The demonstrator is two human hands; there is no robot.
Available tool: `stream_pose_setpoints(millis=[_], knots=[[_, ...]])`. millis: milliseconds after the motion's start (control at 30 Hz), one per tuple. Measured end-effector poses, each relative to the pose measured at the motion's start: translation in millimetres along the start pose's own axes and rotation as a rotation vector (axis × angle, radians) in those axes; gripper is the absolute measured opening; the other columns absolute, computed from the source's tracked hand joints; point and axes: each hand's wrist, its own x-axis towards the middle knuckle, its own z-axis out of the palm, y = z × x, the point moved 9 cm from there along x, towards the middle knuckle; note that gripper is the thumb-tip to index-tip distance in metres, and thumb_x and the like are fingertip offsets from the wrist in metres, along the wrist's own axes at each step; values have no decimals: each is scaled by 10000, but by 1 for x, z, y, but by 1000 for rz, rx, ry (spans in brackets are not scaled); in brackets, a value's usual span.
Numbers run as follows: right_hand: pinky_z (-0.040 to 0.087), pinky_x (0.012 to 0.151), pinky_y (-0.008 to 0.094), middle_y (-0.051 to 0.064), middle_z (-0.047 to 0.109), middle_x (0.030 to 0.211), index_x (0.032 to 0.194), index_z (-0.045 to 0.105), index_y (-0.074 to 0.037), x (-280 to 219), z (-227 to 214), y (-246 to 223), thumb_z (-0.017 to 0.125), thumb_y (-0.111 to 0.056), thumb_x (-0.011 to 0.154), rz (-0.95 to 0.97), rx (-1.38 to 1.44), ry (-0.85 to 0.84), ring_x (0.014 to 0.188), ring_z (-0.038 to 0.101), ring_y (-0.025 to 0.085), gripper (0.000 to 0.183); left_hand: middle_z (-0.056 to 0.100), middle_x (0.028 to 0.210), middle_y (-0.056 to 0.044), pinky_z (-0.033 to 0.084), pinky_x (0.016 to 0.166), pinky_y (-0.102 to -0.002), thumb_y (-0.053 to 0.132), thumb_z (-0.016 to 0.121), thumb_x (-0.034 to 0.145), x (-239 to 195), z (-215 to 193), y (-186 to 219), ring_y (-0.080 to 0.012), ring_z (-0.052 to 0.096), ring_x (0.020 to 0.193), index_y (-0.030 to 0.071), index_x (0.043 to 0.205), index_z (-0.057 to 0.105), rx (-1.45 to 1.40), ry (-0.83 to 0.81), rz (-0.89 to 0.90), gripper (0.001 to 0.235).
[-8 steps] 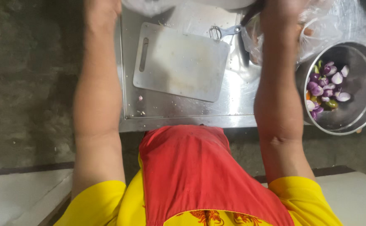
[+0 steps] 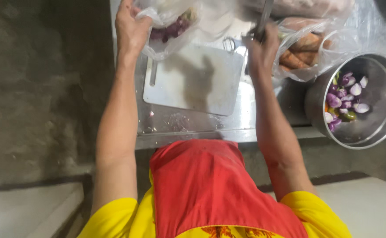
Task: The person cuts a carrot into slices with a knife on a cutting board, handles plastic bags containing carrots and onions, and moves a metal bowl containing chopped onions on a stainless steel surface.
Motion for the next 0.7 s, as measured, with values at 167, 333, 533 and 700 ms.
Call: stream_pose_setpoints(millis=[167,333,533,700], knots=[[544,631,297,78,649,877,999,645,3,-65,16,-28,742,31,882,438,323,-86,734,623,187,155,601,1090,-171,539,930,-397,-78,688,827,-30,-5,57,-330,652,1027,18,1423,617,186,-20,197,608],[590,561,279,171,506,1261,938,590,47,-28,35,-78,807,29,804,80,103,60,935,597,219,256,668,1204,-160,546,977,-362,-25,717,905,-26,18,65,-299,689,1093,30,1238,689,185,-83,243,338],[561,684,380,165,660,974,956,642,-3,34,119,34,857,-65,827,401,152,-10,803,636,242,258,740,1143,-166,571,908,-347,1,629,934,-18,68,16,-231,714,996,-84,1236,686,-776,-407,-507,318],[615,765,361,95,746,907,948,658,-47,48,188,65,798,-18,839,473,557,-340,853,718,231,181,770,1040,-199,625,965,-507,89,546,875,-22,70,7,-345,780,973,-60,1143,665,-1146,-466,-725,328]])
